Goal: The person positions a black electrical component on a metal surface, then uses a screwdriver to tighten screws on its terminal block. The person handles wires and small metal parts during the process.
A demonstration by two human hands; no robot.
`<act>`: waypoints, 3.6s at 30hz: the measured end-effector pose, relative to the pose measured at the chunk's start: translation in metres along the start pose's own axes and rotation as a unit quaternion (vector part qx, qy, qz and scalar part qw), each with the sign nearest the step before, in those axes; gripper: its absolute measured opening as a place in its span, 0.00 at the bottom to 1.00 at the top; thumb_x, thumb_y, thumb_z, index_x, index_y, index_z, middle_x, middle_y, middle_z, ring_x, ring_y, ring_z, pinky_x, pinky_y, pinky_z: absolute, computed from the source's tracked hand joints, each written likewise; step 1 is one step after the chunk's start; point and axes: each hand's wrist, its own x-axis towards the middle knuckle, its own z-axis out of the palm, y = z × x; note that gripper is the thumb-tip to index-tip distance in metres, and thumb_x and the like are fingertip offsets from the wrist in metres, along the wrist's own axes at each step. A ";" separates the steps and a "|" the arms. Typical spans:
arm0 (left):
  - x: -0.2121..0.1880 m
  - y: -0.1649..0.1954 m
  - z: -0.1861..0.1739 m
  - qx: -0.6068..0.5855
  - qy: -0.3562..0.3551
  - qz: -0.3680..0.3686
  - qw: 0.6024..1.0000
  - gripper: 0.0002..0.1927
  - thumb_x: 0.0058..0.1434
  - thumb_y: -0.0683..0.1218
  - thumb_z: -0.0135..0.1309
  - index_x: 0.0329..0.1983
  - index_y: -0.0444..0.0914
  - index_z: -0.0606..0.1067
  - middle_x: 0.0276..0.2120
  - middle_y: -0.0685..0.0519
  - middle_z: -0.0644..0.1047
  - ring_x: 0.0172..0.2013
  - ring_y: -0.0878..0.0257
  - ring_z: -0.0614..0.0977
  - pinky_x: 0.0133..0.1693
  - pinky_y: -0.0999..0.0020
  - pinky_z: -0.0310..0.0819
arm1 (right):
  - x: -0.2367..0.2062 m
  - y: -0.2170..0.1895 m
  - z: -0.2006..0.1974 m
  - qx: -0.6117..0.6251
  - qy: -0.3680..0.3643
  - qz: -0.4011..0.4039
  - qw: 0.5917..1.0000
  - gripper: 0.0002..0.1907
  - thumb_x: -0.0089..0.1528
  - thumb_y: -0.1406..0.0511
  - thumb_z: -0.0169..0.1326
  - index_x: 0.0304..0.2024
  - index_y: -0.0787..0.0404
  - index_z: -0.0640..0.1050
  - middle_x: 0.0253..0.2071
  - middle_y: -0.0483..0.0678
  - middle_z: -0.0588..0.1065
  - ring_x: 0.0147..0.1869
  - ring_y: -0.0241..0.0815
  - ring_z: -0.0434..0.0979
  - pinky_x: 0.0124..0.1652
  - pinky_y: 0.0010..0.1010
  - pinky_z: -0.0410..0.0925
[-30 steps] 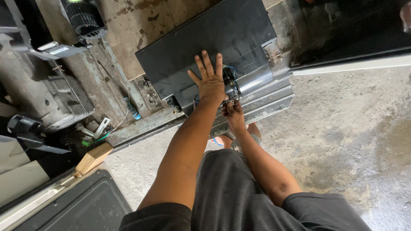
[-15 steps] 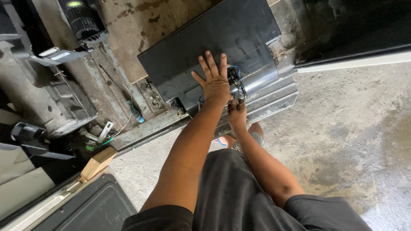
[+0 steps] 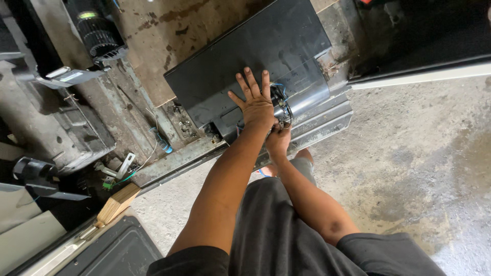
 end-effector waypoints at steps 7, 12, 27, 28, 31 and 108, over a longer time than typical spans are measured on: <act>0.002 0.002 0.001 0.016 -0.011 -0.008 1.000 0.82 0.40 0.62 0.76 0.76 0.42 0.23 0.73 0.26 0.24 0.72 0.24 0.26 0.63 0.16 0.36 | 0.009 0.013 0.002 0.306 -0.079 0.235 0.919 0.06 0.71 0.66 0.46 0.50 0.60 0.70 0.30 0.45 0.71 0.26 0.35 0.67 0.24 0.28 0.63; 0.003 -0.001 0.016 -0.013 0.065 0.012 0.998 0.82 0.39 0.62 0.77 0.76 0.44 0.25 0.73 0.28 0.25 0.72 0.27 0.26 0.64 0.14 0.34 | 0.032 0.021 -0.017 0.225 -0.186 0.252 0.923 0.06 0.70 0.66 0.50 0.44 0.63 0.69 0.25 0.49 0.70 0.23 0.40 0.68 0.21 0.32 0.62; -0.034 0.014 0.008 -0.067 0.169 0.039 0.983 0.68 0.43 0.58 0.78 0.78 0.49 0.44 0.76 0.36 0.37 0.75 0.38 0.37 0.66 0.24 0.34 | -0.077 0.091 -0.157 0.299 -0.296 0.294 0.858 0.12 0.66 0.62 0.54 0.47 0.62 0.77 0.31 0.47 0.78 0.29 0.35 0.76 0.29 0.27 0.70; -0.042 0.014 0.010 -0.087 0.192 0.058 0.976 0.61 0.47 0.57 0.77 0.77 0.48 0.49 0.76 0.36 0.42 0.75 0.38 0.41 0.65 0.25 0.37 | -0.088 0.107 -0.179 0.265 -0.288 0.291 0.873 0.13 0.68 0.60 0.54 0.45 0.64 0.77 0.30 0.47 0.77 0.29 0.35 0.75 0.29 0.27 0.69; -0.074 0.014 0.036 -0.330 0.322 0.143 0.876 0.35 0.68 0.53 0.64 0.74 0.42 0.66 0.68 0.43 0.73 0.67 0.50 0.76 0.71 0.52 0.71 | -0.110 0.149 -0.248 0.253 -0.249 0.274 0.894 0.16 0.70 0.58 0.56 0.40 0.66 0.77 0.30 0.46 0.75 0.30 0.34 0.72 0.30 0.26 0.68; -0.054 -0.308 0.112 -0.057 0.155 0.060 0.985 0.11 0.59 0.44 0.51 0.40 0.44 0.83 0.52 0.46 0.73 0.56 0.50 0.73 0.55 0.49 0.67 | -0.093 -0.053 -0.099 -0.062 -0.416 0.021 0.907 0.11 0.63 0.64 0.57 0.45 0.65 0.76 0.26 0.43 0.73 0.27 0.33 0.71 0.28 0.27 0.66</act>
